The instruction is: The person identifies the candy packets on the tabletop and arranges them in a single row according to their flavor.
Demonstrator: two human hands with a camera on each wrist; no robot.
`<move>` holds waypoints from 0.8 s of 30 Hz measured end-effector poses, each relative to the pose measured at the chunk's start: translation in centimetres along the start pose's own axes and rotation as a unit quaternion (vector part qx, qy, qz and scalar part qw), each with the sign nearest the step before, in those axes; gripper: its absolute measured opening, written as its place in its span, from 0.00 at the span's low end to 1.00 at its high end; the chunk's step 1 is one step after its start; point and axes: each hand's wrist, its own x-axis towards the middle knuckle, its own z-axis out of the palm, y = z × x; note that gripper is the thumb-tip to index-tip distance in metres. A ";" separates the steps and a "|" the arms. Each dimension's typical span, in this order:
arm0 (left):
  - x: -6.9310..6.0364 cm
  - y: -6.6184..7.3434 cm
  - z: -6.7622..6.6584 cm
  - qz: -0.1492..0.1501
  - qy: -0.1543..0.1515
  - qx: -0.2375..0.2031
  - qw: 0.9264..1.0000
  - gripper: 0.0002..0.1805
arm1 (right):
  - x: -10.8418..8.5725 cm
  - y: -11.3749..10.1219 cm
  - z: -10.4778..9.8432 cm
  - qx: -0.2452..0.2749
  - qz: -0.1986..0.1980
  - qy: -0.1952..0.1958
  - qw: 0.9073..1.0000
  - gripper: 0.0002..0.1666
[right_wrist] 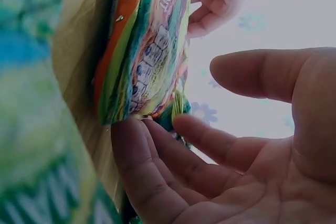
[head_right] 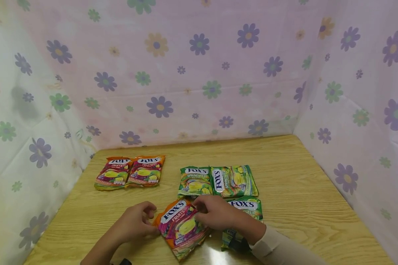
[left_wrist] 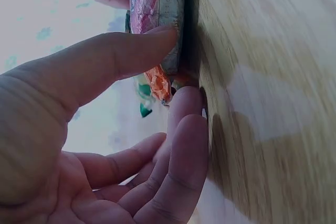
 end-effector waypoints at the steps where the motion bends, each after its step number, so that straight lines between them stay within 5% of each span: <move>1: 0.0 0.0 0.0 -0.004 0.007 0.004 1.000 0.36 | 0.0 0.0 0.1 0.003 0.001 -0.001 1.000 0.24; 10: 0.0 -0.8 -0.3 -0.043 0.050 0.005 0.998 0.28 | 0.2 -0.1 0.7 0.043 0.030 -0.017 0.998 0.32; 14: -0.1 -1.0 -0.6 -0.057 0.059 0.005 0.997 0.22 | 0.3 -0.3 1.3 0.102 0.047 -0.019 0.993 0.35; 18: -0.1 -1.4 -0.8 -0.062 0.033 -0.019 0.997 0.13 | 0.4 -0.3 1.8 0.185 0.072 -0.026 0.980 0.37; 24: 0.1 -2.3 -1.0 -0.062 -0.018 -0.132 0.989 0.11 | 0.4 -0.5 2.3 0.266 0.103 -0.023 0.958 0.38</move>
